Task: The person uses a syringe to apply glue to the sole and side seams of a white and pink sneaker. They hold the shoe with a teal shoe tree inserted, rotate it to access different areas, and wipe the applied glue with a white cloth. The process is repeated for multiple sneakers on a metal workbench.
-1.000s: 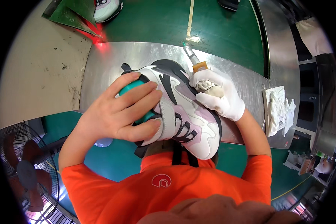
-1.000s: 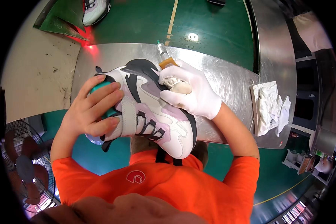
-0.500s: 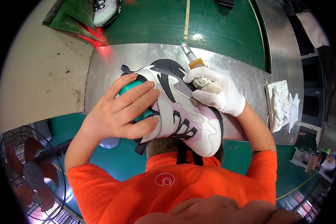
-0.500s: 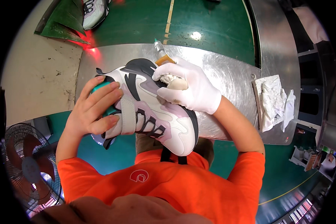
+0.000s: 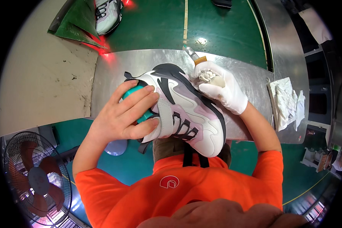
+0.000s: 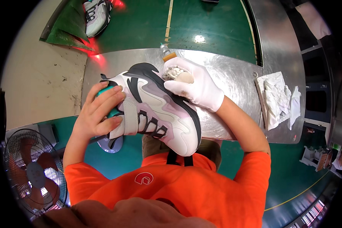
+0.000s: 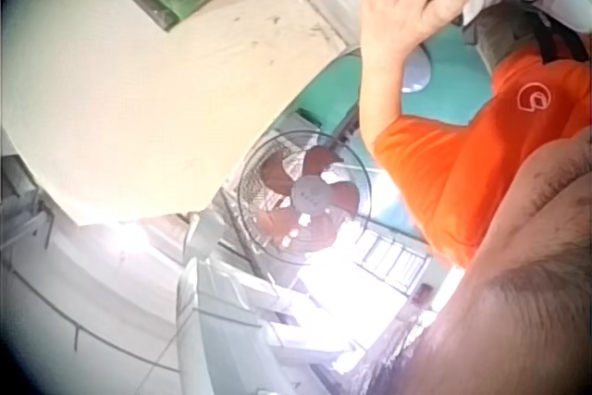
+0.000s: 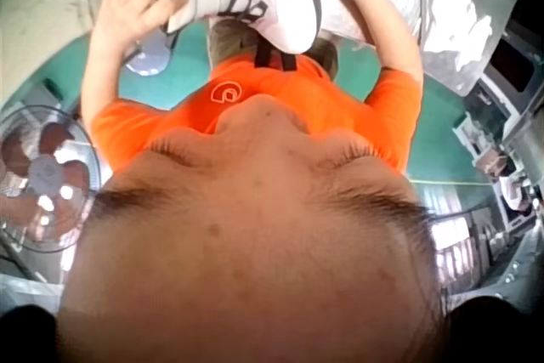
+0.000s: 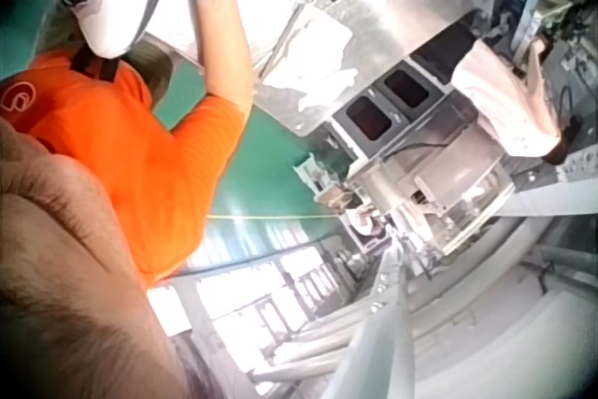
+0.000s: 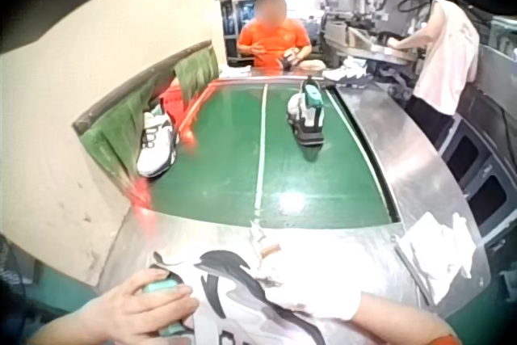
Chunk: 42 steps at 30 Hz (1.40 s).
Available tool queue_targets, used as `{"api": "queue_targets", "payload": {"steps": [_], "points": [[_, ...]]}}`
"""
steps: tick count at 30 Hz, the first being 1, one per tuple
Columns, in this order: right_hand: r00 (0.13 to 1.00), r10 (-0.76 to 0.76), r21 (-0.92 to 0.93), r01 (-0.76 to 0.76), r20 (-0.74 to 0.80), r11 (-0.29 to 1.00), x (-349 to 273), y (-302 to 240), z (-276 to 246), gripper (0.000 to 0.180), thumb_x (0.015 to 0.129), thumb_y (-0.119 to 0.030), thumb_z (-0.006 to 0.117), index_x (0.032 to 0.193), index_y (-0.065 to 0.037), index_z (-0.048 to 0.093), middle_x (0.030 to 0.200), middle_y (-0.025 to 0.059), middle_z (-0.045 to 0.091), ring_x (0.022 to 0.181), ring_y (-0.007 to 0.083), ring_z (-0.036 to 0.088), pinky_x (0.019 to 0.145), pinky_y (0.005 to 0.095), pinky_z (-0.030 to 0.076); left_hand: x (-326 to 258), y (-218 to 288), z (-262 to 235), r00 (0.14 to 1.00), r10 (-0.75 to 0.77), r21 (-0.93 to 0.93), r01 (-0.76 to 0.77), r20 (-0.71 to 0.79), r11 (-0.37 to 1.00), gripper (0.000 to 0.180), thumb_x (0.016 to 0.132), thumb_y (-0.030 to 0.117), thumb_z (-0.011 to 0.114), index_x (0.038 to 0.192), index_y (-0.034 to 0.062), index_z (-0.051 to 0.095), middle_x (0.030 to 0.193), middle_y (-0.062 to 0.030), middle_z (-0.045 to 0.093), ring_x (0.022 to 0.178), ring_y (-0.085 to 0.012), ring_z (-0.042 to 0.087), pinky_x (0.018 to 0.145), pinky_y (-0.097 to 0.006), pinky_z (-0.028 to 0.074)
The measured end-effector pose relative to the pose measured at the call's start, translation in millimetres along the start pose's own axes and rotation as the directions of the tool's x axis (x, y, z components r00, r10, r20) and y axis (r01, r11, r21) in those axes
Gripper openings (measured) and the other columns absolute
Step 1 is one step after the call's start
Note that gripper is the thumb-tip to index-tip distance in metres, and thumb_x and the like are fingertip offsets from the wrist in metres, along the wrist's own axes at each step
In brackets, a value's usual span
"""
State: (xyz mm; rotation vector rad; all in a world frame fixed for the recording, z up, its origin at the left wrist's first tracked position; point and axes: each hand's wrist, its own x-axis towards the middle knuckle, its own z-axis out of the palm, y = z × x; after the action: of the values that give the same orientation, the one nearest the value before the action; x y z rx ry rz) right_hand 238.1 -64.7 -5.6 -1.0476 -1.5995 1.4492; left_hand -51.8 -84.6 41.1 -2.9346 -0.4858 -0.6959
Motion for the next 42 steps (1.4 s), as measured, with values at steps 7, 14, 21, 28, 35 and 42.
{"api": "queue_targets", "payload": {"steps": [7, 14, 21, 28, 35, 42], "points": [[0.984, 0.01, 0.185, 0.023, -0.178, 0.982, -18.7, -3.7, -15.4, 0.034, 0.079, -0.01, 0.07, 0.111, -0.006, 0.061, 0.099, 0.0034, 0.063, 0.094, 0.0118, 0.065, 0.084, 0.0261, 0.051, 9.2, 8.9, -9.6, 0.996, -0.06, 0.02, 0.059, 0.065, 0.998, 0.038, 0.073, 0.013, 0.073, 0.106, 0.0195, 0.056, 0.123, -0.0093, 0.06, 0.112, -0.0292, 0.058, 0.092, -0.048, 0.046], [0.897, -0.07, 0.154, 0.151, -0.436, 0.976, -72.3, 3.2, -25.6, 0.047, 0.079, -0.001, 0.067, 0.124, -0.005, 0.056, 0.108, 0.0075, 0.058, 0.101, 0.017, 0.064, 0.088, 0.0298, 0.051, 5.7, 8.5, -7.6, 0.999, 0.009, 0.1, -0.013, 0.045, 0.995, 0.036, 0.076, 0.013, 0.072, 0.104, 0.0161, 0.051, 0.122, -0.0055, 0.063, 0.11, -0.0296, 0.059, 0.09, -0.046, 0.047], [0.907, 0.226, 0.235, -0.148, -0.355, 0.961, -39.6, -12.7, -3.5, 0.032, 0.079, -0.014, 0.071, 0.109, -0.003, 0.065, 0.097, 0.006, 0.064, 0.083, 0.0119, 0.063, 0.077, 0.0252, 0.051, -2.8, 8.9, -3.8, 1.0, -0.002, 0.092, 0.001, 0.017, 0.996, 0.035, 0.076, 0.012, 0.072, 0.104, 0.0151, 0.051, 0.121, -0.0049, 0.064, 0.111, -0.0288, 0.059, 0.09, -0.046, 0.047], [0.94, 0.105, -0.083, -0.139, -0.326, 0.987, 9.1, -7.1, 34.2, 0.029, 0.075, -0.022, 0.077, 0.091, -0.002, 0.063, 0.081, 0.0054, 0.062, 0.072, 0.0117, 0.058, 0.068, 0.0267, 0.048, -2.3, 8.5, -3.1, 0.999, -0.033, 0.038, 0.034, -0.016, 0.999, 0.031, 0.075, 0.015, 0.073, 0.101, 0.0167, 0.056, 0.121, -0.0046, 0.064, 0.111, -0.0278, 0.058, 0.09, -0.045, 0.047], [0.929, 0.185, -0.065, -0.216, -0.32, 0.974, 11.6, -12.0, 38.4, 0.026, 0.077, -0.018, 0.077, 0.09, -0.001, 0.063, 0.08, 0.0041, 0.063, 0.072, 0.0097, 0.056, 0.067, 0.026, 0.048, -4.5, 9.9, -3.1, 0.999, -0.043, 0.003, 0.043, -0.003, 0.999, 0.033, 0.073, 0.012, 0.074, 0.1, 0.014, 0.055, 0.124, -0.0075, 0.064, 0.113, -0.0315, 0.058, 0.094, -0.049, 0.047], [0.885, 0.039, -0.094, -0.093, -0.464, 0.991, -9.0, -1.5, 13.7, 0.038, 0.074, -0.018, 0.078, 0.107, -0.005, 0.064, 0.094, 0.0057, 0.065, 0.085, 0.0107, 0.06, 0.078, 0.0256, 0.05, 7.9, 1.2, -10.4, 0.999, -0.037, 0.123, 0.036, 0.003, 0.992, 0.028, 0.073, 0.018, 0.07, 0.099, 0.0146, 0.061, 0.119, -0.0056, 0.063, 0.104, -0.0269, 0.059, 0.092, -0.044, 0.046]]}}
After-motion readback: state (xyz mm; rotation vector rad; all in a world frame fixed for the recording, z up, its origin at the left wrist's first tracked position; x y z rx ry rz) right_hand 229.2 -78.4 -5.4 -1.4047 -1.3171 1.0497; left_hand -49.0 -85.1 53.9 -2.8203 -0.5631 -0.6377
